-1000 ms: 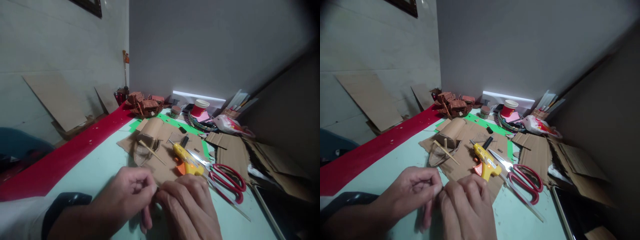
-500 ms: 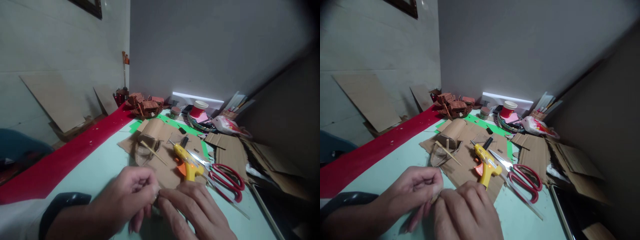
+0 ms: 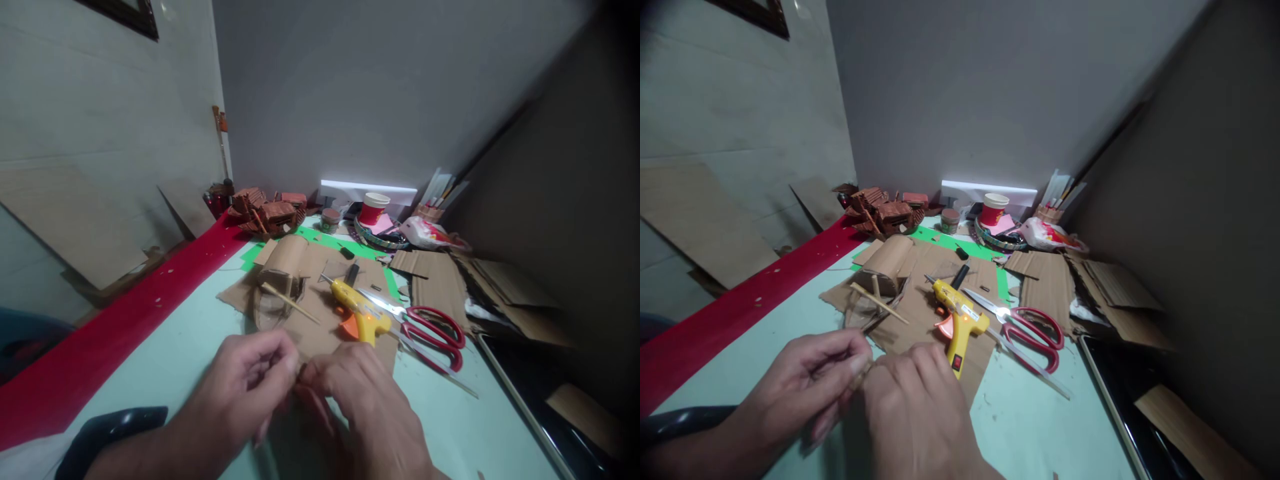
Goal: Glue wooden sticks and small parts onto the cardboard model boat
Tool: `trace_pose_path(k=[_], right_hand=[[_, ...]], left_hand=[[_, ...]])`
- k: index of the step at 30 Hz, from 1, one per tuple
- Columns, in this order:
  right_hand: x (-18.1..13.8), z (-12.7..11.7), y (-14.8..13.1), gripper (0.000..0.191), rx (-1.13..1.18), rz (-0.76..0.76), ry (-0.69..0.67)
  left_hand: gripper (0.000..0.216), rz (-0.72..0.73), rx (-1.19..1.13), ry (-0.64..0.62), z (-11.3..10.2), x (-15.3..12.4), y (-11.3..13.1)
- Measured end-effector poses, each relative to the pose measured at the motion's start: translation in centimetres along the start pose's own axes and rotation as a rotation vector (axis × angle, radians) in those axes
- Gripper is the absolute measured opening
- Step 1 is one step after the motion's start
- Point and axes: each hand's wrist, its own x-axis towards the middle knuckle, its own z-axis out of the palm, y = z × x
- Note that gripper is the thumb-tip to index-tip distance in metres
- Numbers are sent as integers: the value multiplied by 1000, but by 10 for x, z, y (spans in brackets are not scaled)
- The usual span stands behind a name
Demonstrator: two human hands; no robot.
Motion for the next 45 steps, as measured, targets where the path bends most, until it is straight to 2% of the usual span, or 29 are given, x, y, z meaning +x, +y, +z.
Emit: trace_pose_path(k=[7,11,16,20,24,29,34,37,41,43,45], right_hand=[[4,-22,2,18,107,13,-207],[2,-27,7,23,234,81,-217],[2,-28,8,33,265,49,-224],[10,-32,3,23,258,17,-258],[13,-30,0,18,217,-1,-241],[2,-18,0,18,58,42,-242],[-3,-13,-4,16,26,-66,-173],[0,-14,-3,11,40,-187,-132],[5,-16,0,22,72,-272,-71],[6,-16,0,25,101,-276,-74],[5,-16,0,23,140,-217,-82]], left_hand=[[32,0,27,95,3,-2,3],[28,46,-9,83,-1,0,-1],[26,71,-24,89,-5,1,-5],[25,96,7,101,-1,-1,-1],[24,58,52,184,4,-6,6],[23,35,92,187,6,-7,7],[25,69,92,108,3,-2,5],[26,64,70,129,4,-2,8],[30,19,13,74,4,-3,10],[32,39,3,23,2,-2,7],[35,58,-10,-19,-1,-2,4]])
